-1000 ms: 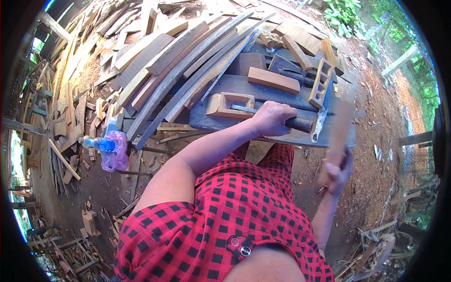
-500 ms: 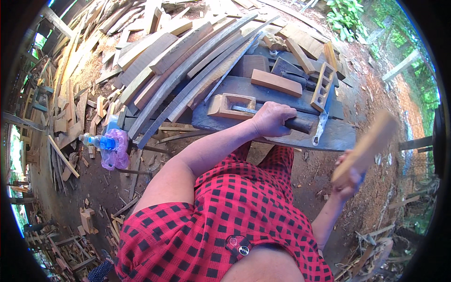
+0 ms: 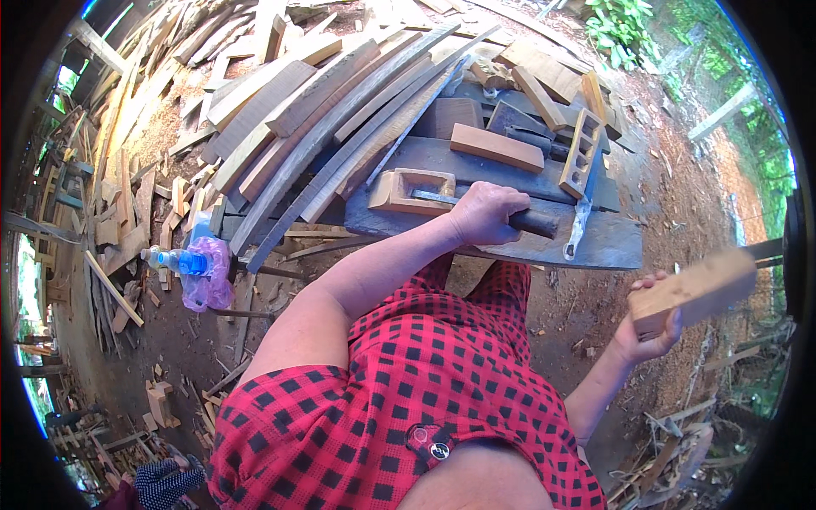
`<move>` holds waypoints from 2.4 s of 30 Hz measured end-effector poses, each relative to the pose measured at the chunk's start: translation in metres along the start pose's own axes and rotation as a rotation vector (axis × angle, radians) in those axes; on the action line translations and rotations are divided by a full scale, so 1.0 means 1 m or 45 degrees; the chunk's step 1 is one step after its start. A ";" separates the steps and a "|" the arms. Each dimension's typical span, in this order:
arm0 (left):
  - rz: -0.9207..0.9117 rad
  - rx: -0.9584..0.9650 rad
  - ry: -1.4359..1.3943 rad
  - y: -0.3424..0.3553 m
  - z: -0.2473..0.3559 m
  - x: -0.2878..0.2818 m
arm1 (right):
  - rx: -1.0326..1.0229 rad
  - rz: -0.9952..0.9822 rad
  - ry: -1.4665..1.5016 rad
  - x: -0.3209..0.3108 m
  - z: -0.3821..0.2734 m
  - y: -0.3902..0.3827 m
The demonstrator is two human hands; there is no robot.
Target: The person is using a mallet and a chisel to carve out a section of a wood block on a workbench.
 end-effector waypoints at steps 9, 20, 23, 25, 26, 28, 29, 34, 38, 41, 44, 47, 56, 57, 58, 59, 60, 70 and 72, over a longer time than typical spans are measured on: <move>-0.092 -0.075 0.020 -0.004 -0.003 -0.006 | 0.380 -0.179 -1.040 -0.010 0.053 -0.025; 0.014 -0.033 0.033 -0.003 -0.003 -0.009 | 0.480 -0.221 -0.996 0.050 0.083 -0.043; 0.011 -0.032 0.027 -0.007 -0.003 -0.012 | 0.307 -0.219 -1.091 0.023 0.056 -0.030; -0.022 -0.046 0.025 -0.008 -0.004 -0.013 | 0.298 -0.004 -0.934 0.010 0.026 -0.012; -0.013 -0.039 0.034 -0.008 -0.005 -0.013 | 0.195 0.071 -0.734 0.010 0.015 -0.007; -0.024 -0.049 0.003 -0.009 -0.005 -0.012 | -0.014 0.212 -0.267 0.015 0.008 -0.006; -0.032 -0.053 0.002 -0.008 -0.006 -0.011 | -0.057 0.166 -0.121 0.022 0.015 -0.010; -0.015 -0.019 0.020 -0.010 -0.004 -0.010 | 0.458 -0.220 -0.949 0.037 0.097 -0.047; -0.056 -0.050 -0.003 -0.015 -0.004 -0.012 | 0.460 -0.184 -0.938 0.006 0.076 -0.032; -0.027 0.005 -0.036 -0.016 -0.002 -0.013 | 0.284 -0.081 -0.855 -0.009 0.034 -0.009; -0.086 -0.057 -0.079 -0.014 -0.003 -0.012 | 0.160 0.127 -0.339 -0.007 0.040 -0.012; 0.005 -0.012 0.005 -0.013 -0.002 -0.014 | 0.169 -0.005 -0.491 0.008 0.084 -0.033; -0.112 -0.061 -0.001 -0.015 -0.008 -0.013 | 0.465 0.018 -0.438 0.000 0.038 -0.017; -0.108 -0.058 -0.001 -0.015 -0.008 -0.013 | 0.345 0.084 -0.279 0.001 0.034 -0.017; -0.109 -0.051 0.003 -0.015 -0.008 -0.012 | 0.129 0.104 -0.123 0.004 0.032 -0.018; -0.132 -0.048 0.007 -0.015 -0.008 -0.010 | 0.111 0.119 -0.109 0.007 0.042 -0.023; -0.079 -0.036 0.011 -0.015 -0.006 -0.011 | 0.259 0.101 -0.302 0.012 0.060 -0.030; 0.697 -0.162 -0.687 -0.023 -0.019 -0.093 | 0.643 -0.074 -0.789 0.000 0.081 -0.043; 0.836 -0.350 -0.696 -0.035 -0.037 -0.131 | 0.636 -0.018 -0.803 -0.009 0.071 -0.045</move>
Point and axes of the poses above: each hand's wrist, its own y-axis towards the middle knuckle, its own x-axis out of the palm, z = x × y, the point moved 3 cm from there along y, towards the middle knuckle, and after that the axes turned 8 degrees about x, right-handed, at the moved point
